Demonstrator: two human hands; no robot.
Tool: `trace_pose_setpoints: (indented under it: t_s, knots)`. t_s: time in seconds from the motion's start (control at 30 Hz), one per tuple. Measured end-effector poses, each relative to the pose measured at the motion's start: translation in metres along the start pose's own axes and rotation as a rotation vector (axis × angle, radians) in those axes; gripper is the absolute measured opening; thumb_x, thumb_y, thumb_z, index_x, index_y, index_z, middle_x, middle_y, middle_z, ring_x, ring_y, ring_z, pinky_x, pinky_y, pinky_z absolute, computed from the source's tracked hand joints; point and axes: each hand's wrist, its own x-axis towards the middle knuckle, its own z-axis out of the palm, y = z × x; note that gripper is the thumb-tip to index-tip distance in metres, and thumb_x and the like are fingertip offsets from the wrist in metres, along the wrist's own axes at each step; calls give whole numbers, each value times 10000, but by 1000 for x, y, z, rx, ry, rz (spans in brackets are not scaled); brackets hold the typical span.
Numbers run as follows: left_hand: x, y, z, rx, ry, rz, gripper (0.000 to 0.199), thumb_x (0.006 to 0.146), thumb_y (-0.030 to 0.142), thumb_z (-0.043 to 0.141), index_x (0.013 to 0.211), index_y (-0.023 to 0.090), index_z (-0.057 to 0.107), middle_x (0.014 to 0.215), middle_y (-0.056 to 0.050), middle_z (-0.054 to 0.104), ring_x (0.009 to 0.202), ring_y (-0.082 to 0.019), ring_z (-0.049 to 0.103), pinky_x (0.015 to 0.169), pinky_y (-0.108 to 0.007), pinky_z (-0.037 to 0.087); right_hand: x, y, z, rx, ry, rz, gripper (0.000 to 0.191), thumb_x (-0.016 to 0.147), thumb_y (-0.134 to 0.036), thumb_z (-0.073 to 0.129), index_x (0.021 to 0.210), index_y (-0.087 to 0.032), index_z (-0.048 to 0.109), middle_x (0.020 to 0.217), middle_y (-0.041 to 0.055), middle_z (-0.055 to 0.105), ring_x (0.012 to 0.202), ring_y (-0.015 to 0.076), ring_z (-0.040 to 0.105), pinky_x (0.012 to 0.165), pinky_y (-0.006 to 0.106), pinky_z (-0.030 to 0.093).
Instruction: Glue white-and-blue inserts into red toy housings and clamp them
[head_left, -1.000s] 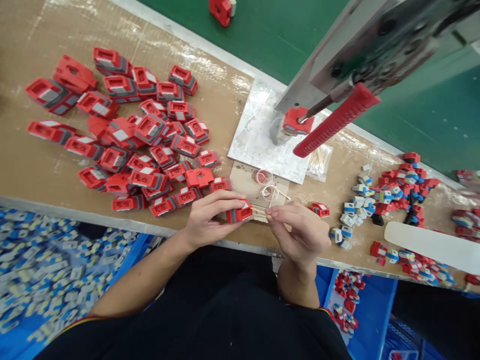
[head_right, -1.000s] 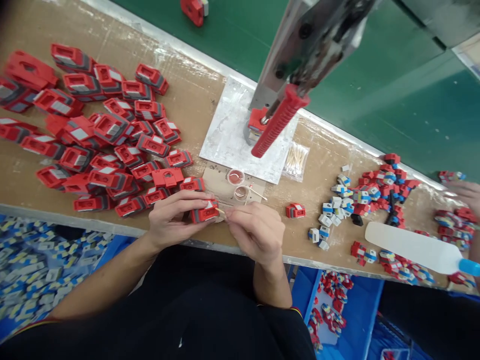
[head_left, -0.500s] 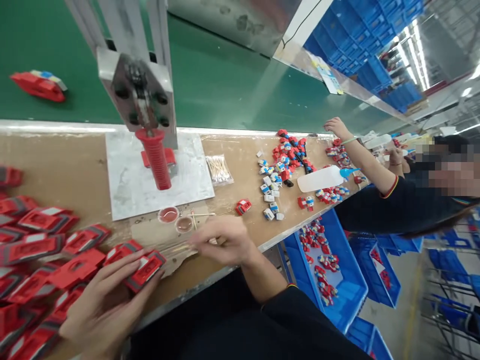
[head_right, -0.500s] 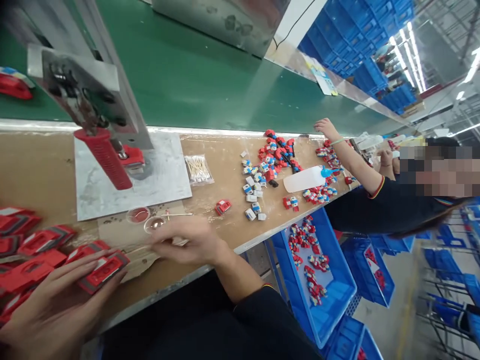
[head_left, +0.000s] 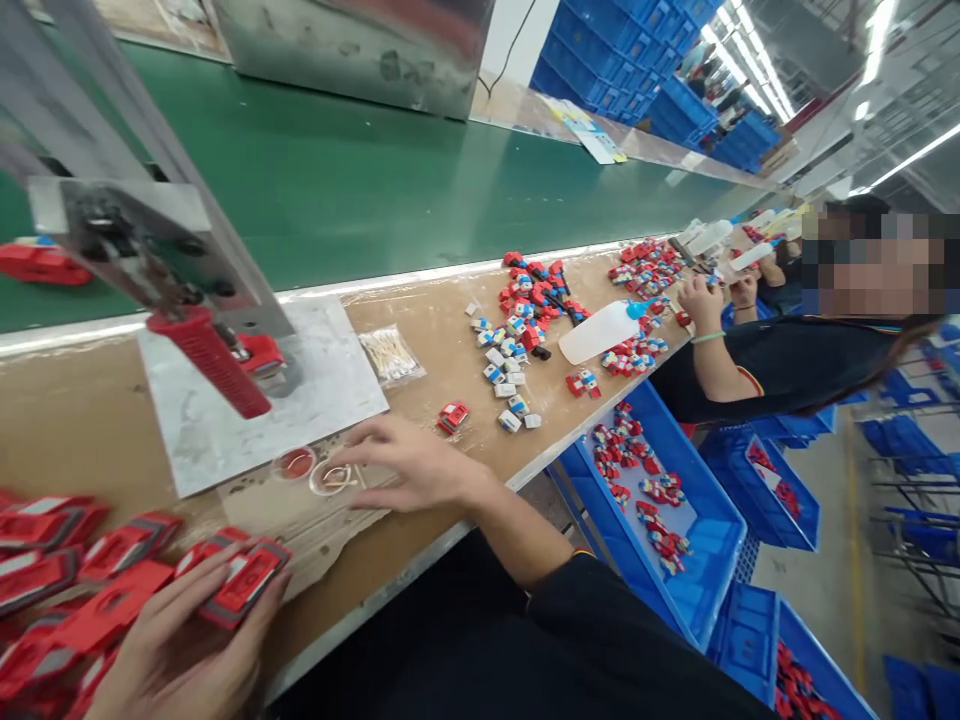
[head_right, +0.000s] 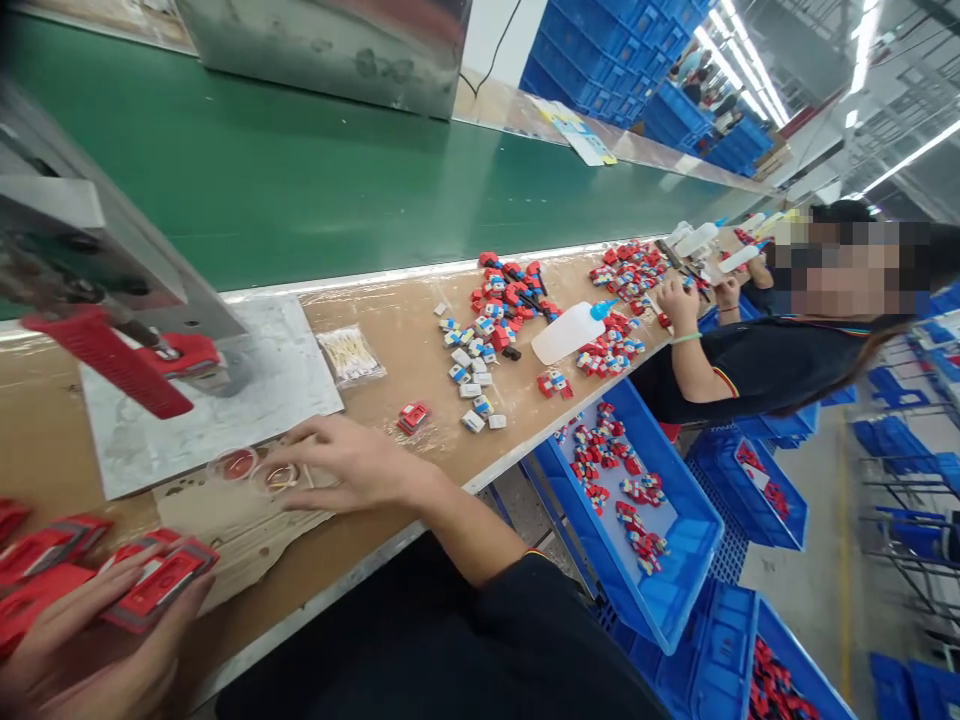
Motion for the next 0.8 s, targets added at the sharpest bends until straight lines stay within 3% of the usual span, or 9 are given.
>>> trace_pose_setpoints:
  t_s: [0.07,0.13,0.2,0.27,0.37,0.47,0.53,0.7,0.8]
  knots:
    - [0,7,4,14,105,77,598,582,23,987,1084,321,858,985,13,849,797,-230,781,1006,-436,697,-20,14,-26,23,142,117,256,934,-322,809,1170,-239,755,1157,51,773,1097,152,767,993,251,634]
    - [0,12,8,-19,76,119,564,661,-13,959,1135,271,846,1006,-12,850,859,-197,808,941,-338,704,-44,31,-51,-32,401,345,139,985,-280,718,1105,-223,758,985,30,775,869,136,754,778,248,632]
    - [1,14,10,-43,34,124,496,725,-12,931,1143,235,830,1015,-33,845,907,-193,819,902,-307,705,-65,47,-68,-50,462,433,141,989,-277,708,1096,-194,751,764,-25,706,630,118,650,614,237,557]
    - [2,15,12,-45,30,117,425,749,25,931,1108,223,821,996,-35,839,900,-198,822,870,-312,710,-76,55,-75,-116,403,456,175,987,-312,719,1119,-201,751,758,-22,706,653,144,659,667,278,582]
    - [4,18,14,-50,24,96,321,783,114,937,1060,220,813,972,-42,839,880,-213,829,827,-335,723,-75,56,-68,-219,112,417,357,913,-359,815,1238,-232,741,1138,104,791,1051,275,743,960,458,631]
    - [3,25,15,-93,0,111,298,800,190,950,1058,221,803,990,-59,850,883,-224,843,798,-344,736,-66,54,-55,-235,-120,448,458,854,-302,858,1290,-244,728,1246,145,772,1143,335,730,1023,542,619]
    - [0,31,15,-127,-34,100,306,818,204,945,1084,227,798,1032,-66,852,907,-237,855,787,-348,745,-64,53,-50,-140,-96,463,485,860,-263,826,1328,-236,703,1219,137,776,1114,320,749,1000,524,634]
    - [-4,47,21,-283,-112,37,344,862,155,907,1175,240,790,1104,-68,830,985,-260,865,763,-321,750,-75,39,-37,412,193,359,545,919,-307,781,1429,-280,589,1328,109,756,1119,227,785,919,373,666]
    - [-2,53,33,-389,-155,6,409,850,106,901,1215,249,783,1112,-55,810,1010,-250,861,740,-290,744,-79,23,-24,677,225,295,612,905,-341,828,1446,-333,542,1370,92,744,1161,212,792,848,300,669]
